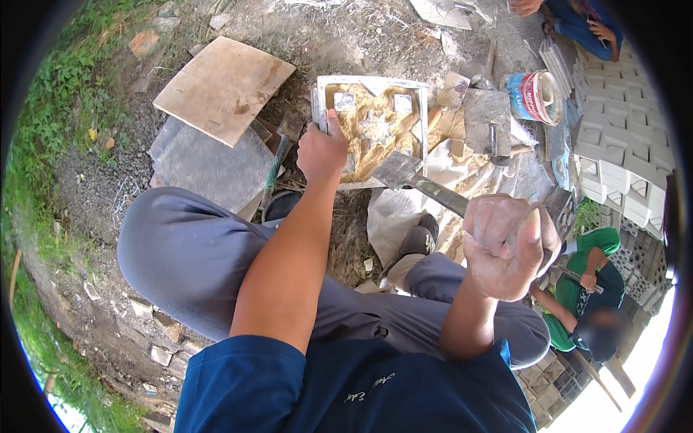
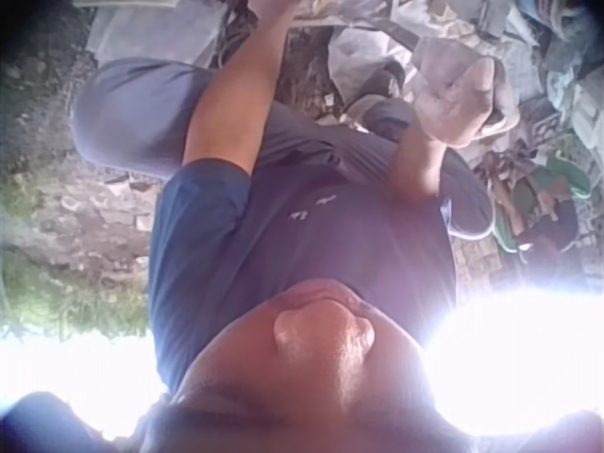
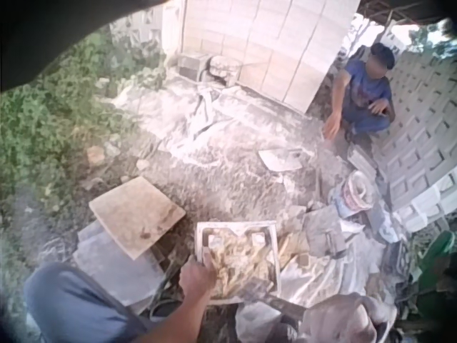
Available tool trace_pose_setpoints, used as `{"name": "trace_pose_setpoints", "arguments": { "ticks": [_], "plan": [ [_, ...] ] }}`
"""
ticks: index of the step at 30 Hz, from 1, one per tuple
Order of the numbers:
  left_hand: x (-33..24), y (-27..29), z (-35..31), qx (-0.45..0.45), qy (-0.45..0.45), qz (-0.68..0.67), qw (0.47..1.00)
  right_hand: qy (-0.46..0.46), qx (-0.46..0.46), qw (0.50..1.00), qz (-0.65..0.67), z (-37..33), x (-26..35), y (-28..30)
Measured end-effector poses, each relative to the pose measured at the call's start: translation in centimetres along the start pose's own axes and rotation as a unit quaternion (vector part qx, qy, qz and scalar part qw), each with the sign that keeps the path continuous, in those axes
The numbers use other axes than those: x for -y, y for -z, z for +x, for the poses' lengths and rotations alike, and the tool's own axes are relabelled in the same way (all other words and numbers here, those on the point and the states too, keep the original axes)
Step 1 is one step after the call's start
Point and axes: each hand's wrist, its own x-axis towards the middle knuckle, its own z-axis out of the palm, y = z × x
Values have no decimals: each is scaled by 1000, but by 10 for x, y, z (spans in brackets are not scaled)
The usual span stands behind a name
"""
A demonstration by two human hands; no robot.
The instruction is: The person uses a long-handled chisel to scrape and remove excess material from the interior of a square concrete or stone mold while sitting outdoors in a construction area.
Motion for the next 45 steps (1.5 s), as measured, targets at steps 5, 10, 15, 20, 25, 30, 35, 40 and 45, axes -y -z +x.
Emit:
{"name": "trace_pose_setpoints", "arguments": {
  "ticks": [5, 10, 15, 20, 25, 30, 35, 40, 45],
  "plan": [
    [4, 4, 0, 5, 8, 1, 1000, -20, -22, 1000, 5, -15, -48, 9],
    [1, -3, 1, -2, 11, 9, 1000, -41, -23, 999, 22, 1, -43, 9],
    [3, -3, 1, -1, 9, 5, 1000, -35, -8, 992, 121, 12, -9, 16],
    [-2, -5, 1, -12, 1, -1, 1000, 9, -47, 998, 36, -17, -62, 17],
    [-1, -1, -4, 1, 16, -3, 1000, 14, -34, 999, 40, -1, -27, 13],
    [0, 0, -1, 0, 6, 3, 1000, 23, -48, 997, 52, -6, -42, 25],
    [1, -4, -1, 5, 8, -12, 1000, -10, -33, 999, -5, -4, -50, 22],
    [1, 0, 1, 17, 11, 2, 1000, -1, -41, 996, 83, 10, -29, 26],
    [0, -6, 2, -3, 9, -5, 1000, -8, -13, 998, -66, 7, -59, 30]
  ]
}}
